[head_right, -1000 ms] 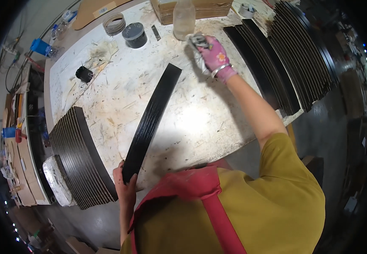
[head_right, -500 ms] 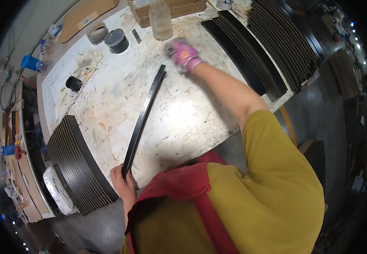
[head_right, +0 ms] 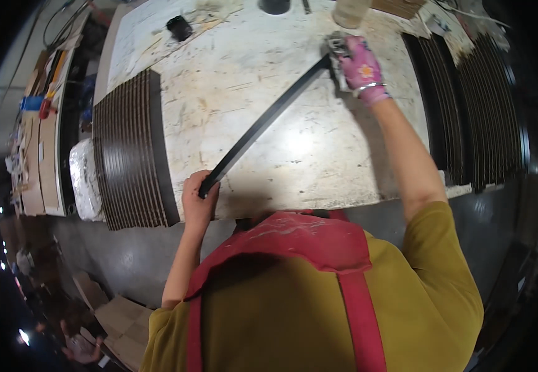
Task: The person cleans a black furniture slat by applying liquid from a bottle to a cloth and wiping the surface, then uses a small tool to scrape the end of the slat.
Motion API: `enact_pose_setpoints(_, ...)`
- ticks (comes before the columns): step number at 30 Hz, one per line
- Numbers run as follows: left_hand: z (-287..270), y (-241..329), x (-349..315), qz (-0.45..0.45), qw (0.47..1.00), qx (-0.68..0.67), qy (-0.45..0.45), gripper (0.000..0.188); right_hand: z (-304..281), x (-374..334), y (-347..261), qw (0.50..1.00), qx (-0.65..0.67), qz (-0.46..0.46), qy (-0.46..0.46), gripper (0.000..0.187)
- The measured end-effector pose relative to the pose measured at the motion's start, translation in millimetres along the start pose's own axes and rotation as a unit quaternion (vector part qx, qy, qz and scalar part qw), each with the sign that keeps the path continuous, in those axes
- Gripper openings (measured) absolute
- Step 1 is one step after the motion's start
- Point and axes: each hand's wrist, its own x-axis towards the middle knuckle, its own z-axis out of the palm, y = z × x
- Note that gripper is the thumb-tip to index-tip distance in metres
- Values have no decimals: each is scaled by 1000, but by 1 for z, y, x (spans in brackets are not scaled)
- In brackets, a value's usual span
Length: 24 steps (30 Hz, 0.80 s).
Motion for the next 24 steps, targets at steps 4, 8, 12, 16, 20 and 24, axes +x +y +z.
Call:
enact_pose_setpoints(4,9,-15,-7,20,998,-19,62,22,25,-27,-52,993,51,-93,-50,38)
enact_pose_setpoints(8,9,-19,-11,0,998,-21,66,20,62,-114,-232,922,-97,-235,-293,38)
enact_pose_setpoints(12,14,-43,-22,-3,988,-137,75,28,86,-138,-265,888,107,-406,-189,20)
enact_pose_setpoints(16,9,-20,-17,11,993,-45,106,21,49,-100,-226,902,3,-338,-268,24)
enact_pose_setpoints(20,8,-18,-14,2,995,-42,85,20,41,-109,-242,902,-44,-312,-294,25)
enact_pose_setpoints(24,15,-6,-12,-92,870,-469,121,25,72,-148,-276,878,86,-440,-169,23)
